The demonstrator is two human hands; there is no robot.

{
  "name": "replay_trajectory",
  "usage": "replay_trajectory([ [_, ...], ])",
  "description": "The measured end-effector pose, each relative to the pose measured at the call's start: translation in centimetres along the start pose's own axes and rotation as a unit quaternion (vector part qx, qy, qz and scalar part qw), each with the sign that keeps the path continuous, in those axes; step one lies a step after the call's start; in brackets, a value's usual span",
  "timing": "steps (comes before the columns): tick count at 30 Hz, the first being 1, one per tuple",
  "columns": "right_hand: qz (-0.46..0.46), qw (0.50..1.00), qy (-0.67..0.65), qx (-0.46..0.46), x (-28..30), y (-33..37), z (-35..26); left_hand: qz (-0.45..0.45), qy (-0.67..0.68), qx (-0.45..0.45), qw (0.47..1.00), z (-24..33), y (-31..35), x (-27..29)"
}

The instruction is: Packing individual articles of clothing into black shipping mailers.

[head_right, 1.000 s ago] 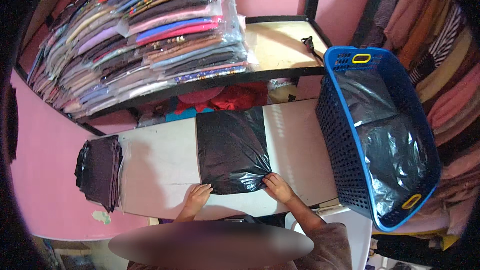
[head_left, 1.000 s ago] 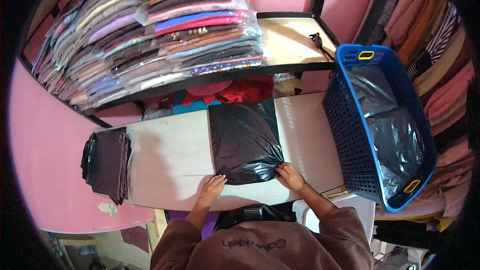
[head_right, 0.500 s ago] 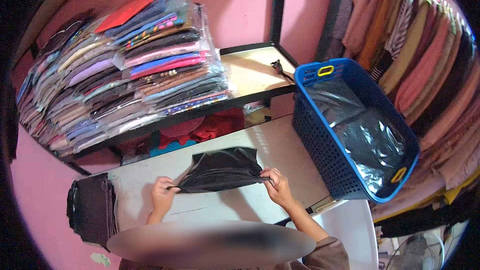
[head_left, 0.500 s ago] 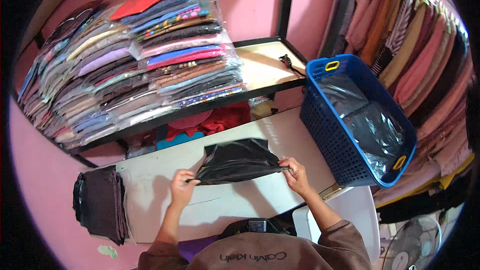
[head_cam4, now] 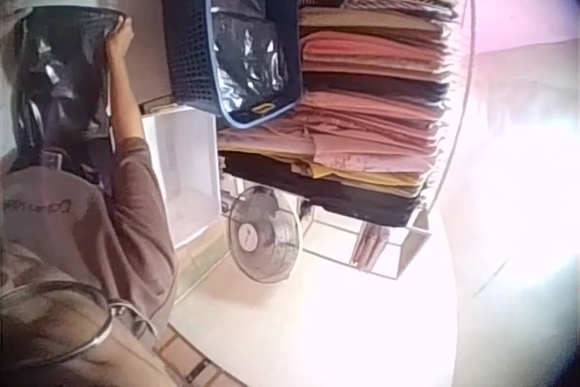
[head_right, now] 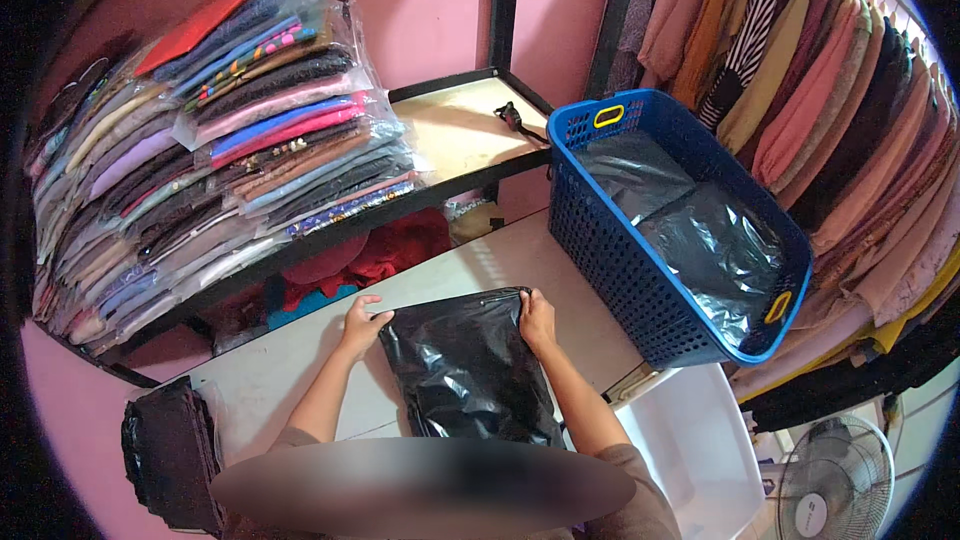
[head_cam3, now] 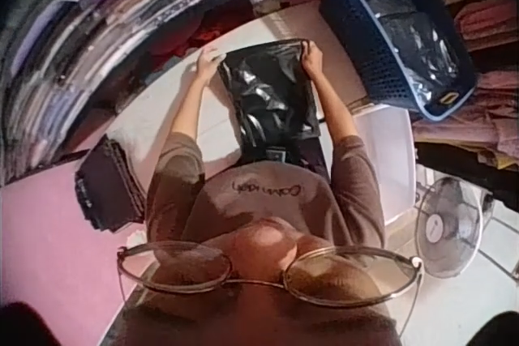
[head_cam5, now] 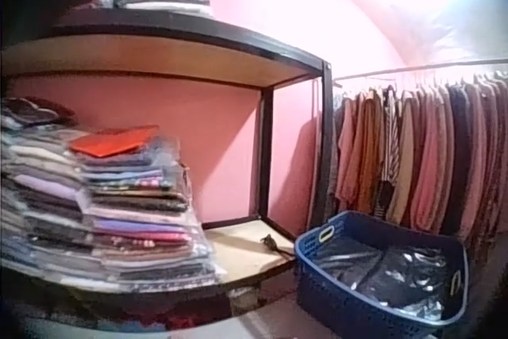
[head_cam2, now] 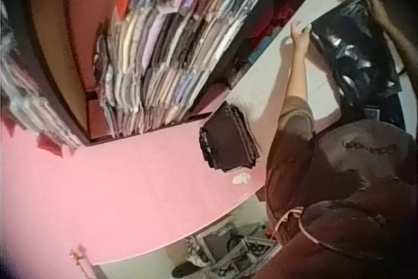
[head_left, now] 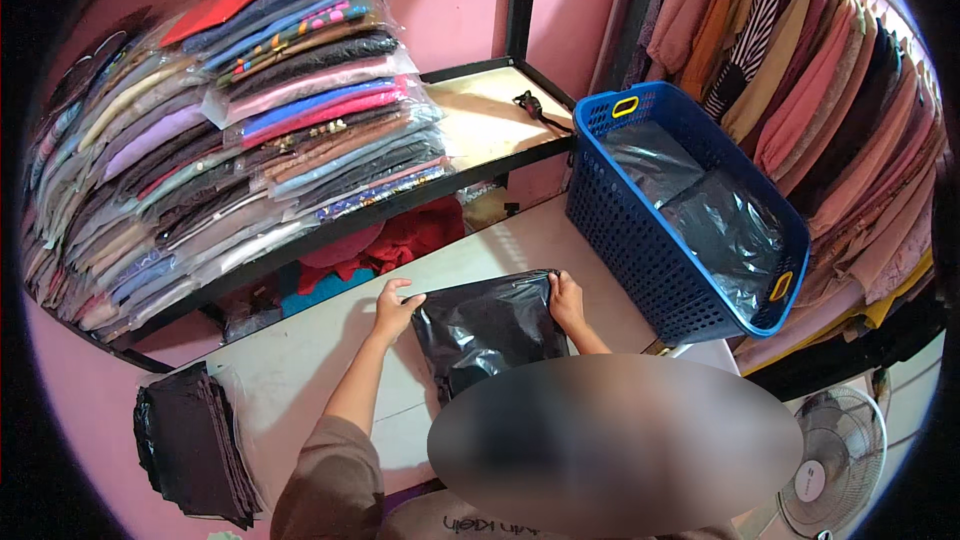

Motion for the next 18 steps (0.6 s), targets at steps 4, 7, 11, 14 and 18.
replay_trajectory([
  [4,-0.012,0.995,0.043,-0.090,-1.9,-1.4,4.4,0.048,-0.102,0.052,0.992,-2.3,-1.9,-2.5],
  [7,-0.050,0.991,0.055,-0.112,-4.7,-1.9,4.3,0.138,-0.108,0.013,0.984,-6.8,-2.7,-0.9],
  [11,-0.070,0.978,0.105,-0.168,-5.0,-2.9,7.9,0.109,-0.089,0.116,0.983,-7.0,-2.8,-3.9],
  [14,-0.065,0.982,0.041,-0.173,-5.1,-2.6,8.5,0.048,0.131,0.151,0.979,-6.4,-2.3,-4.3],
  [18,-0.086,0.984,-0.020,-0.156,-4.1,-2.0,9.0,0.027,0.046,0.205,0.977,-4.4,-1.4,-5.0],
])
Point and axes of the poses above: each hand's wrist, its own y-axis away from the middle knuckle, its own x-axis out of the back of the hand, z = x × y, the point moved 3 cm from there along -y, towards the middle knuckle, and after that the axes turned 3 degrees about -x, right-handed, at the moved point
